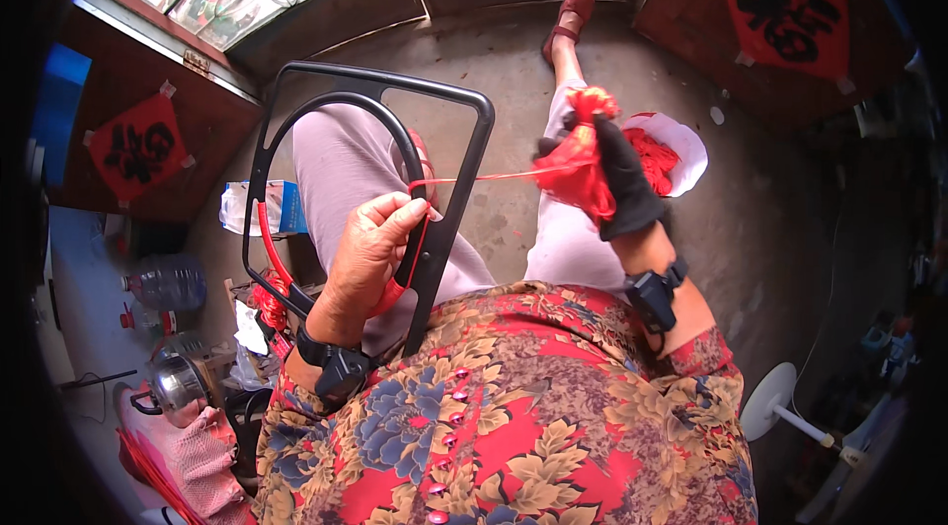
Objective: Wrapping a black plastic furniture frame with red decorative plastic ribbon by hand.
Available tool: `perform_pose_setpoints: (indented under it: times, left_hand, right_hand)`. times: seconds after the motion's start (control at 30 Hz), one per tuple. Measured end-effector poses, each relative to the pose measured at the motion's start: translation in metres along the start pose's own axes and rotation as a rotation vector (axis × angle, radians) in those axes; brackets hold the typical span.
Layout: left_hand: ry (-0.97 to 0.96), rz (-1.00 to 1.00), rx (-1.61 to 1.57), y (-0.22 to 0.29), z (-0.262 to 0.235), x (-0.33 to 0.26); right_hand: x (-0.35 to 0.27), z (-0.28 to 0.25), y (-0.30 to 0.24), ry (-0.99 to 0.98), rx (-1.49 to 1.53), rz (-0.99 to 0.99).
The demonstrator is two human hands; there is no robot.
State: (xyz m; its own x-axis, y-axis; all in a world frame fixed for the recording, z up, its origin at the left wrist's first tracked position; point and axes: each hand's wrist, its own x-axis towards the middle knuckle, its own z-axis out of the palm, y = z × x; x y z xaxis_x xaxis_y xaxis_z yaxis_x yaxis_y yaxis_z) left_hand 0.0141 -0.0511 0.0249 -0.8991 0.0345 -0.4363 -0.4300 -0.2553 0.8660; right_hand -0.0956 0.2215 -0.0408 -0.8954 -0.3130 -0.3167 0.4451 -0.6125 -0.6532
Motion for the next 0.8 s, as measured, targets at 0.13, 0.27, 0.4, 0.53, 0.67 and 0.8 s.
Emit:
perform_pose_setpoints:
  times: [0.13,0.27,0.4,0.53,0.67,0.8]
  left_hand:
    - [0.008,-0.007,-0.145,-0.010,0.005,0.008]
    - [0.007,0.023,-0.316,-0.013,0.016,0.013]
    - [-0.024,0.078,-0.368,-0.022,0.010,0.016]
    - [-0.061,0.069,-0.302,-0.025,0.006,0.021]
    - [-0.056,0.030,-0.218,-0.019,0.011,0.015]
    - [-0.107,-0.014,-0.202,-0.020,0.018,0.016]
  right_hand:
    - [-0.046,0.018,-0.023,-0.316,0.249,0.150]
    - [-0.067,-0.002,-0.017,-0.201,0.010,0.228]
    - [-0.063,-0.012,-0.008,0.143,0.188,0.081]
    - [-0.043,-0.040,-0.020,0.221,-0.035,-0.166]
    - [-0.018,-0.047,-0.010,0.299,-0.975,-0.255]
    - [0.008,0.002,0.013,0.164,-1.270,-0.565]
